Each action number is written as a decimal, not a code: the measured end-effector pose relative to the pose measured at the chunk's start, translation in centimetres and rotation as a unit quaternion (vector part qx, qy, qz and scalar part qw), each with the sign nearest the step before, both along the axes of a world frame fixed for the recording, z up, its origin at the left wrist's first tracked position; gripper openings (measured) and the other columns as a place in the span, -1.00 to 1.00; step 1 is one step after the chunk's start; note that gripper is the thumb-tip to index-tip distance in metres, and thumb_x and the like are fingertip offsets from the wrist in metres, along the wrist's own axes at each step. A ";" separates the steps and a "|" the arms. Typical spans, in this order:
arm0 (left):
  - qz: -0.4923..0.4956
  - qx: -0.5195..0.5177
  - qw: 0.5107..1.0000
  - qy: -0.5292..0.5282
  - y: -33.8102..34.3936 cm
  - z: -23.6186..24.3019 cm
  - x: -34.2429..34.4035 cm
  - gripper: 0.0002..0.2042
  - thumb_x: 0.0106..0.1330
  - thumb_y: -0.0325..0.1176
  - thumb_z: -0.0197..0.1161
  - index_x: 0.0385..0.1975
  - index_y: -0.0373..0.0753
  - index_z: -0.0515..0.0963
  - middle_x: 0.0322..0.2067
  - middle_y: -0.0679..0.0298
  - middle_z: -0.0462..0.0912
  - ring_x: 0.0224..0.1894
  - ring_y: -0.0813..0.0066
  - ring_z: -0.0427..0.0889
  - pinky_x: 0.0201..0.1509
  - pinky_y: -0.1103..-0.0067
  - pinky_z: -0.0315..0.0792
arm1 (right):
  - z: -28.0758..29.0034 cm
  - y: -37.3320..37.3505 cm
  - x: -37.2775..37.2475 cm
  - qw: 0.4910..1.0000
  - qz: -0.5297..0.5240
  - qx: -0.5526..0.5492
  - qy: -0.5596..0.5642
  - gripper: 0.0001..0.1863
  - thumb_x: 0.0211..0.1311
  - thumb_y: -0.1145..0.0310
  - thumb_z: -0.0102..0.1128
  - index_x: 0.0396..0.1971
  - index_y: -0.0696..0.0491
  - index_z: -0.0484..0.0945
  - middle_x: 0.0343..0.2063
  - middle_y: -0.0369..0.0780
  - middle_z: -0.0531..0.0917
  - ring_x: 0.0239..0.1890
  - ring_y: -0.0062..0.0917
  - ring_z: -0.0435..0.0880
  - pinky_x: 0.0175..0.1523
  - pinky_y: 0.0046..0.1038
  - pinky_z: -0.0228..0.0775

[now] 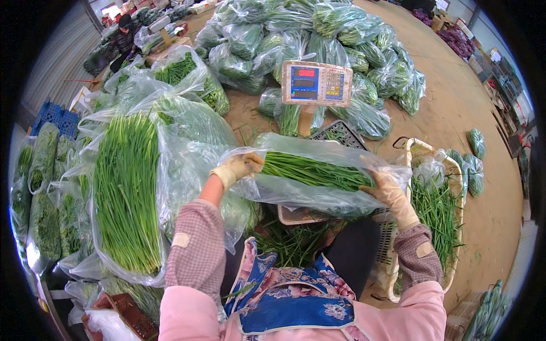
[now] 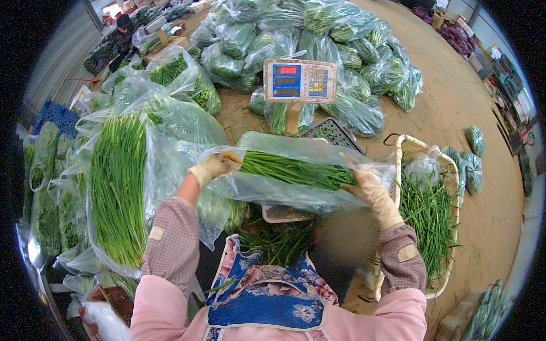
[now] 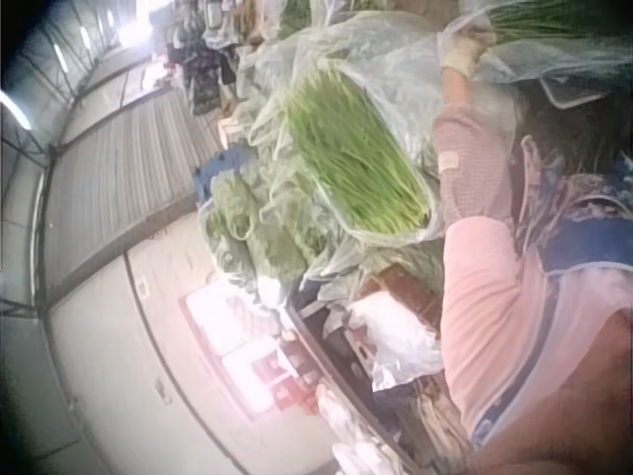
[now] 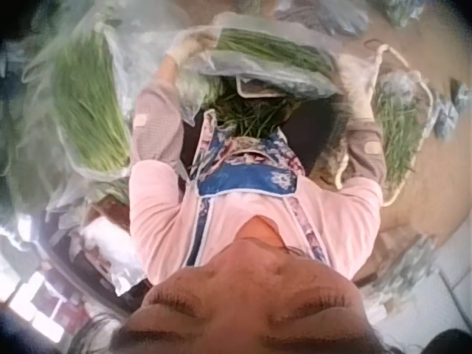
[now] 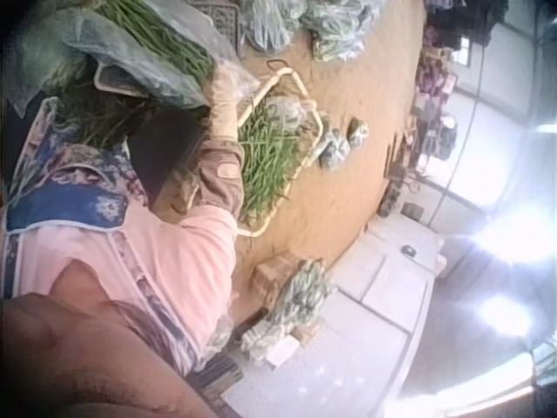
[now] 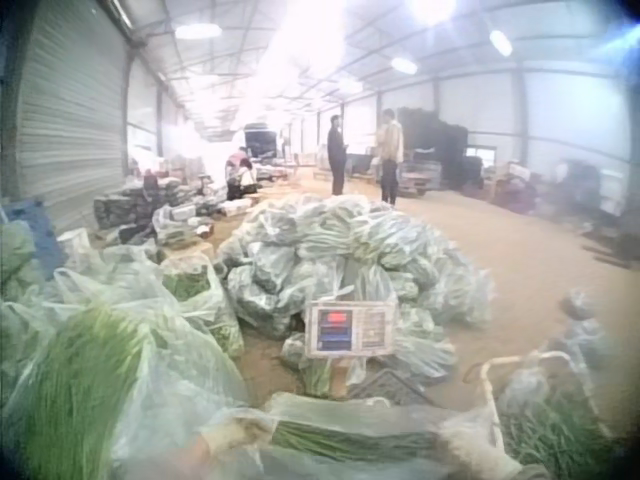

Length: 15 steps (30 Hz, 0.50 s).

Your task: The person sorts green onions from a large plastic bag, aligns them into bundles, and places them onto a digital scale. The person repeats this process multiple times, handling the vegetables by hand.

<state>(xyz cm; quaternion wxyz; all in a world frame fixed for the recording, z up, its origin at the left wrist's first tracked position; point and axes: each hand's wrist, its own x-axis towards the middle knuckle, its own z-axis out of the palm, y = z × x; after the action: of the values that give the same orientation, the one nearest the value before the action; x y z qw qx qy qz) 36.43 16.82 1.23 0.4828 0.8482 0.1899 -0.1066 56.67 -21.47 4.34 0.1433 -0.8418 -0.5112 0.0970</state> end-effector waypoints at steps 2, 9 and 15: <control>0.035 -0.169 0.985 -0.021 0.9 0.9 -1.1 -0.81 0.06 -0.51 0.19 -0.29 -0.21 0.55 -0.41 0.31 0.59 -0.31 0.55 0.57 -0.23 0.63 0.44 | -0.5 1.7 -0.8 0.999 0.027 0.036 0.021 -0.17 -0.06 0.25 0.30 0.24 -0.13 0.06 0.14 -0.08 0.28 0.15 -0.18 0.27 0.22 -0.29 0.13; 0.135 -0.466 0.813 -0.321 5.3 0.0 -4.4 -0.78 0.01 -0.58 0.25 -0.30 -0.26 0.53 -0.33 0.20 0.58 -0.22 0.39 0.56 -0.09 0.45 0.48 | -6.7 3.1 8.7 0.553 -0.284 0.458 0.635 -0.20 0.11 -0.18 -0.19 0.22 0.08 0.00 0.15 0.03 0.19 0.24 -0.17 0.11 0.28 -0.24 -0.05; 0.333 0.009 0.903 -0.271 0.5 4.9 -11.9 -0.64 0.11 -0.46 0.17 -0.04 -0.21 0.43 -0.06 0.12 0.49 0.08 0.30 0.39 0.18 0.44 0.24 | -4.8 -1.0 11.1 0.646 -0.385 0.298 0.587 -0.28 0.21 -0.18 -0.21 0.23 0.00 0.04 -0.21 -0.04 0.54 -0.20 -0.30 0.54 -0.12 -0.30 0.39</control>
<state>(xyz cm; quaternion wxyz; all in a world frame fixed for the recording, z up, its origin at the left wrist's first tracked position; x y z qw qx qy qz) 24.53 17.35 6.16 0.5155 0.7362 0.3234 0.2963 67.78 -22.43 -0.42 0.6813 -0.6415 0.0492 0.3492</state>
